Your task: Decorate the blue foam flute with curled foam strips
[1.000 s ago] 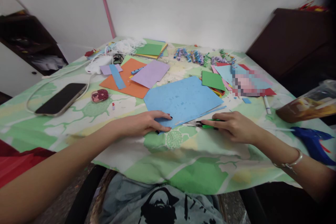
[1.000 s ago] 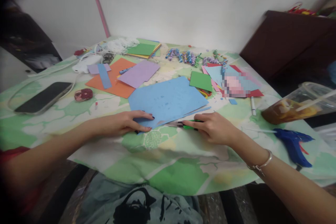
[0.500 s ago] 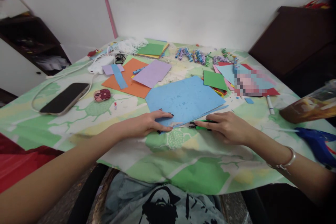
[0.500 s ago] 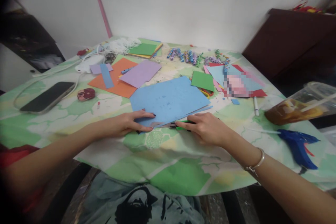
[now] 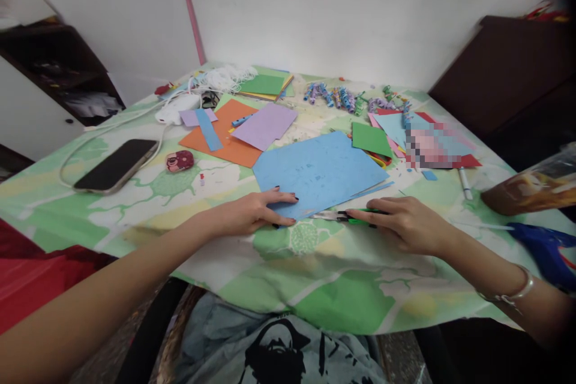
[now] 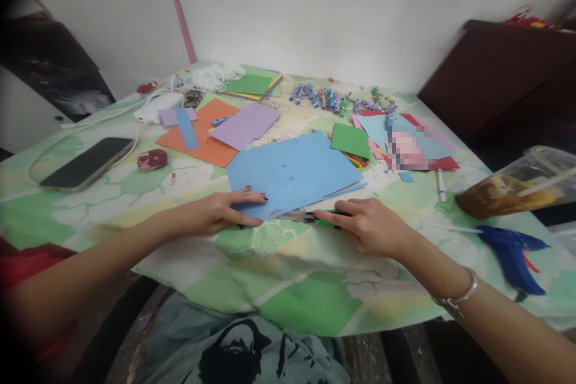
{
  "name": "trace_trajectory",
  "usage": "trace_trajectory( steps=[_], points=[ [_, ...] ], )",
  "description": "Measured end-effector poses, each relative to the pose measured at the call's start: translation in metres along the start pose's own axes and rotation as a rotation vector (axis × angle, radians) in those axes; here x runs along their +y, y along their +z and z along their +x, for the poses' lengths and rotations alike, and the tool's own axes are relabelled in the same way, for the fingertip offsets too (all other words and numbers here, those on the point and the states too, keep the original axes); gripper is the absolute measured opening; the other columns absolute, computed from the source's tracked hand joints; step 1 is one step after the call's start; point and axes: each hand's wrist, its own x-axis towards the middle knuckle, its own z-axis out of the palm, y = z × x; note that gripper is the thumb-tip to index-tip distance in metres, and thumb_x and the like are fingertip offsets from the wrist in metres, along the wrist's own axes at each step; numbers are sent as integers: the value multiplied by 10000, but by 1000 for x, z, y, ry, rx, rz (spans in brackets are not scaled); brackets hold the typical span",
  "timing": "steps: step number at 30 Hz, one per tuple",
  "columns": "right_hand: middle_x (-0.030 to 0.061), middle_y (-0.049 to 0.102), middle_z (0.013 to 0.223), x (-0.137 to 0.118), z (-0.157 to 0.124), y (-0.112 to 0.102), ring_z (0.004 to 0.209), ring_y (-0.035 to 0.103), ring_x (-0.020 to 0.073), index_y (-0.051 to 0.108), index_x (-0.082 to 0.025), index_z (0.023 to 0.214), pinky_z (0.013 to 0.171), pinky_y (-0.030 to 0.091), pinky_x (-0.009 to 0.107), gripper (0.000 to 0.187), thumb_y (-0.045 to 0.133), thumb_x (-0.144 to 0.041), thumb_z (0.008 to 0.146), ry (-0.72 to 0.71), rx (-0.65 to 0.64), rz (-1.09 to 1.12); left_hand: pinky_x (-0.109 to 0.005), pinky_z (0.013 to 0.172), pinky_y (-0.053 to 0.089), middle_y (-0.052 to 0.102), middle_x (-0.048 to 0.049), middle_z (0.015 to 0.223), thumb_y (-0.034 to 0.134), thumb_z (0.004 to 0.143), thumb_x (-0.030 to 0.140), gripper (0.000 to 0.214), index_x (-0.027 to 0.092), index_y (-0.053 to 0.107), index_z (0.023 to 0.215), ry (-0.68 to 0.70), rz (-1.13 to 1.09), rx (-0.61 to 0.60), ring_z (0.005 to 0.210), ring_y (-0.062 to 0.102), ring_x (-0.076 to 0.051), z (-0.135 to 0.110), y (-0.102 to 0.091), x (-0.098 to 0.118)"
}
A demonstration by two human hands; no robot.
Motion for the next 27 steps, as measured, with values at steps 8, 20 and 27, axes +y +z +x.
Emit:
trace_trajectory(
  steps=[8,20,27],
  points=[
    [91,618,961,4,-1,1,725,551,179,448,-257,1355,628,430,292,530,400,-130,843,31,29,6,-495,1115,226,354,-96,1451,428,922,188,397,309,499,1294,-26,39,-33,1334,340,-237,0,0,4],
    [90,606,916,3,7,3,746,530,180,437,-219,1361,623,400,282,518,391,-154,849,-67,24,-15,-494,1112,228,347,-77,1458,434,905,125,430,323,514,1278,-37,32,-51,1339,327,-250,1,-1,4],
    [82,604,890,-1,14,2,731,521,182,407,-225,1378,607,380,279,578,416,-133,807,-91,28,-30,-499,1109,229,349,-74,1461,451,894,113,425,320,540,1254,-47,-13,-38,1334,337,-257,1,-1,3]
  ],
)
